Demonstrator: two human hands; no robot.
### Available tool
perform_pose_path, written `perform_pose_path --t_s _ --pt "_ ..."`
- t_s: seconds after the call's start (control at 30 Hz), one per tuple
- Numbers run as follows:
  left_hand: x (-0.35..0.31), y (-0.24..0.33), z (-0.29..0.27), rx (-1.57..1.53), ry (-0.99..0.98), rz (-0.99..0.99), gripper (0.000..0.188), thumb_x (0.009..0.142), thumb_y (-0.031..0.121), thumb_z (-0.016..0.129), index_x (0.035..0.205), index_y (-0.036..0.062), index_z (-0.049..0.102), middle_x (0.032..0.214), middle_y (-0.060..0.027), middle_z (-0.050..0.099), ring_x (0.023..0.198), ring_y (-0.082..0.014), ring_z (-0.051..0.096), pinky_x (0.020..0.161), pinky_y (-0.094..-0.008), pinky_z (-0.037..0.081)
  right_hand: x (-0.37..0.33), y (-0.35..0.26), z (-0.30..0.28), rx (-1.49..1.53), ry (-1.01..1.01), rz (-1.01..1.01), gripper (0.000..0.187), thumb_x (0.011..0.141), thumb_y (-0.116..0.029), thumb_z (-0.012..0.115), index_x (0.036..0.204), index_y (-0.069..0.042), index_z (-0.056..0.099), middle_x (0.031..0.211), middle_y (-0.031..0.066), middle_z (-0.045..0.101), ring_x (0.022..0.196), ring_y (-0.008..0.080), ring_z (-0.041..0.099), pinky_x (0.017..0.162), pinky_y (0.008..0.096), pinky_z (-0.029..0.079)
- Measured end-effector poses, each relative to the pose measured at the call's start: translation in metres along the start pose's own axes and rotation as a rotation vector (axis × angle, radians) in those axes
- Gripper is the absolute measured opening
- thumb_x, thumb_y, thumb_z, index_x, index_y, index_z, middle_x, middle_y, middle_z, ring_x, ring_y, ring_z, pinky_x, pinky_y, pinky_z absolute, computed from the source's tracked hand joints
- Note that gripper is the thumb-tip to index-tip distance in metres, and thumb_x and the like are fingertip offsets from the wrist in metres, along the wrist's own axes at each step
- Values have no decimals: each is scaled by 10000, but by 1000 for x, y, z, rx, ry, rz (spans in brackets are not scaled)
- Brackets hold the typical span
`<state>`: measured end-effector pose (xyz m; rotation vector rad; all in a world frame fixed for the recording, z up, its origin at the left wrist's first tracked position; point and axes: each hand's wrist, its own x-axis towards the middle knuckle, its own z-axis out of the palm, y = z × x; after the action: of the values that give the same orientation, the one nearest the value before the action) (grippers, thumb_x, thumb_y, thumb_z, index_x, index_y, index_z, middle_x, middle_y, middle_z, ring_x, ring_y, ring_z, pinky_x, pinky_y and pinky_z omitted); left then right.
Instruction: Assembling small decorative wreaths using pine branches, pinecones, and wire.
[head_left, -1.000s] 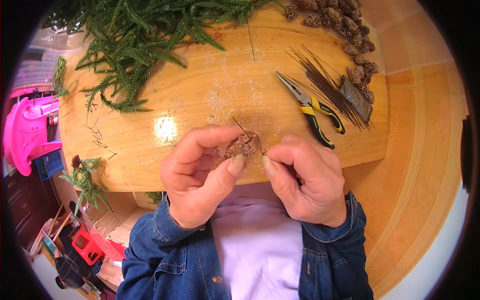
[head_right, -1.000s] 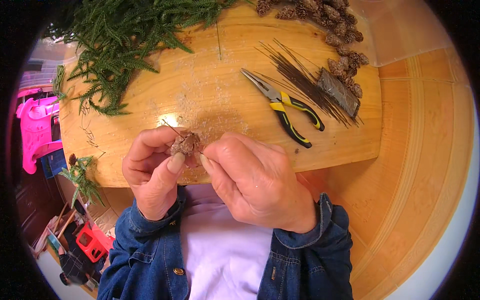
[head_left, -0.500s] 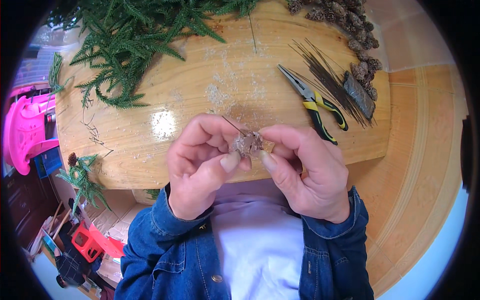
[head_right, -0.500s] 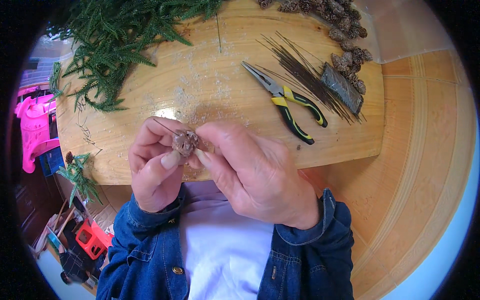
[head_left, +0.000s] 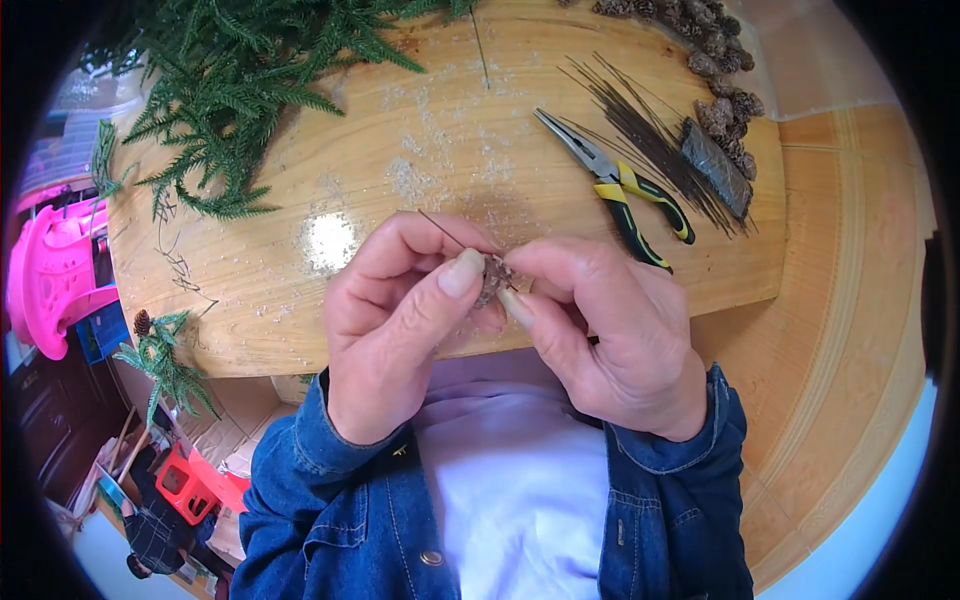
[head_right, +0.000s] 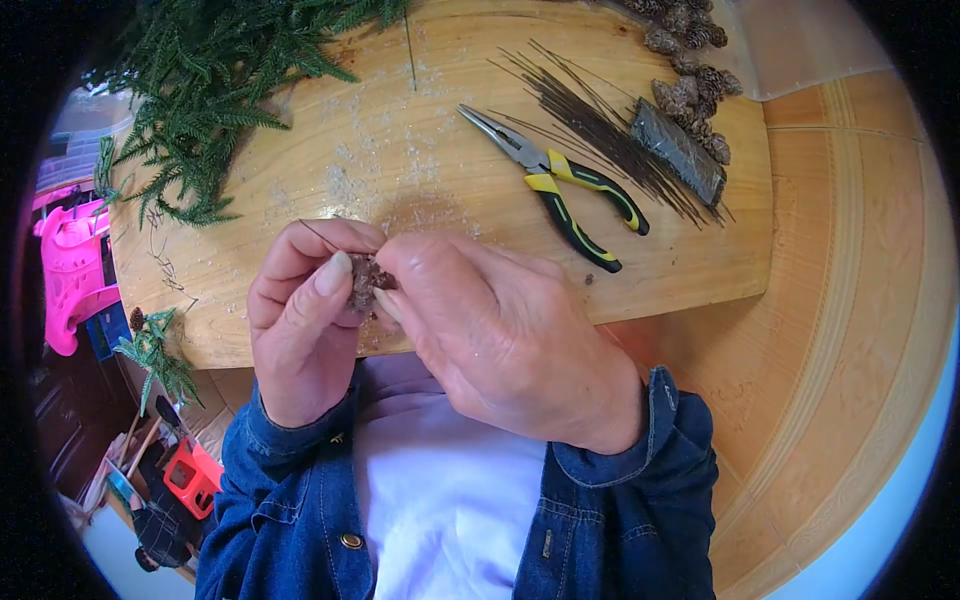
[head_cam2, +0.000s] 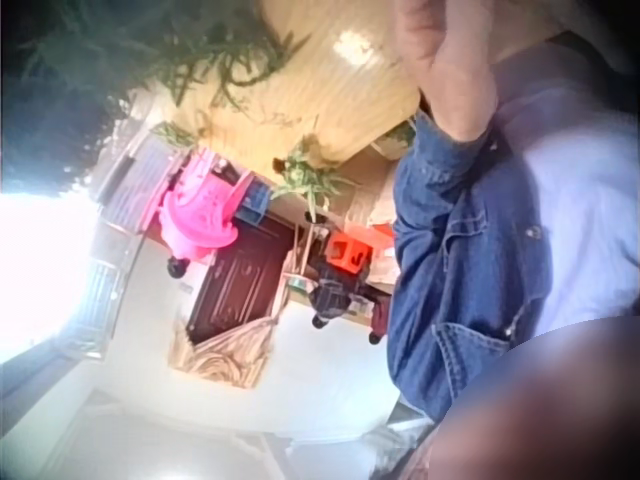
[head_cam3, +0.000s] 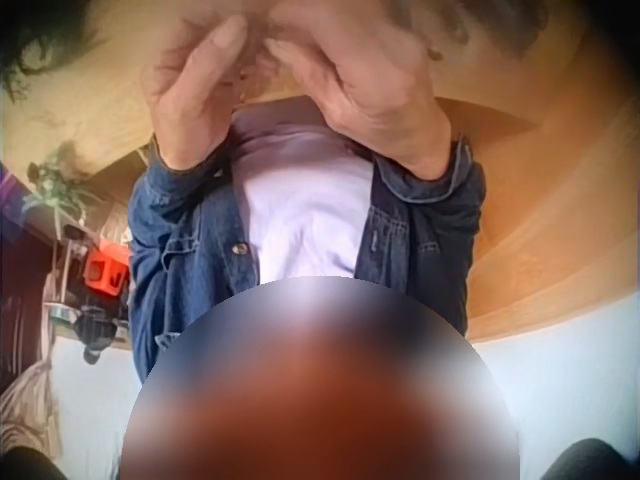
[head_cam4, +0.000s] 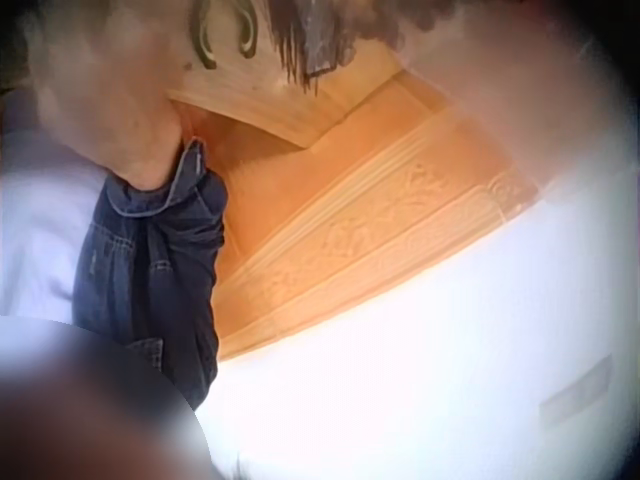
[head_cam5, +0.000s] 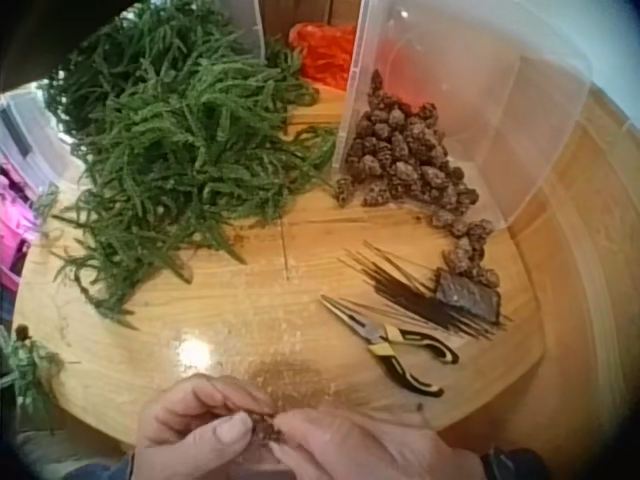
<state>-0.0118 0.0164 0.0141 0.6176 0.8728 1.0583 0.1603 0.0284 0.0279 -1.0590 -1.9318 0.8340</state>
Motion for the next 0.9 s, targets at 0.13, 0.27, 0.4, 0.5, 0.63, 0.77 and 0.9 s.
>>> perform_pose_path --t_s 0.13,0.27,0.4,0.5,0.63,0.77,0.9 --pt "3 -4 1 -143 14 -10 180 917 78 524 1065 -20 553 933 -109 631 803 -130 587 744 -261 480 -5 -1 -3 24 -39 33 160 782 48 669 925 33 600 789 133 638 606 216 627 535 293 484" --pt "6 -6 4 -240 22 -35 170 919 103 522 1040 -12 555 920 -123 627 759 -136 574 712 -261 470 -11 2 -4 3 -59 0 138 783 41 670 898 31 593 737 135 621 580 251 616 528 303 481" --pt "7 -7 5 -316 -1 -94 170 923 129 515 1011 -11 554 904 -132 621 724 -144 556 676 -265 454 -15 3 -6 -6 -54 4 123 790 39 660 893 34 591 707 138 608 565 271 608 518 314 478" --pt "8 -9 3 -349 -44 -118 173 924 141 511 989 -12 555 891 -133 617 704 -152 543 651 -269 442 -15 4 -11 9 -69 7 112 796 40 650 891 36 591 703 141 607 558 277 606 510 319 476" --pt "12 -15 -2 -386 -169 -128 178 921 152 512 959 -15 560 869 -132 609 680 -163 528 613 -276 423 -13 3 -17 55 -76 -39 124 784 62 633 898 39 589 699 146 605 553 287 601 501 329 476" --pt "14 -19 -7 -400 -295 -166 195 925 162 515 957 -21 572 857 -122 605 683 -158 527 606 -277 422 -14 -2 -25 33 -174 -34 189 736 93 626 912 40 586 688 146 598 556 298 606 497 333 477" --pt "11 -11 0 -200 -227 -231 207 942 164 518 989 -25 588 866 -90 609 735 -133 549 656 -266 454 -15 -5 -32 30 -234 -14 254 683 110 625 923 40 582 678 140 595 552 301 607 488 345 474"
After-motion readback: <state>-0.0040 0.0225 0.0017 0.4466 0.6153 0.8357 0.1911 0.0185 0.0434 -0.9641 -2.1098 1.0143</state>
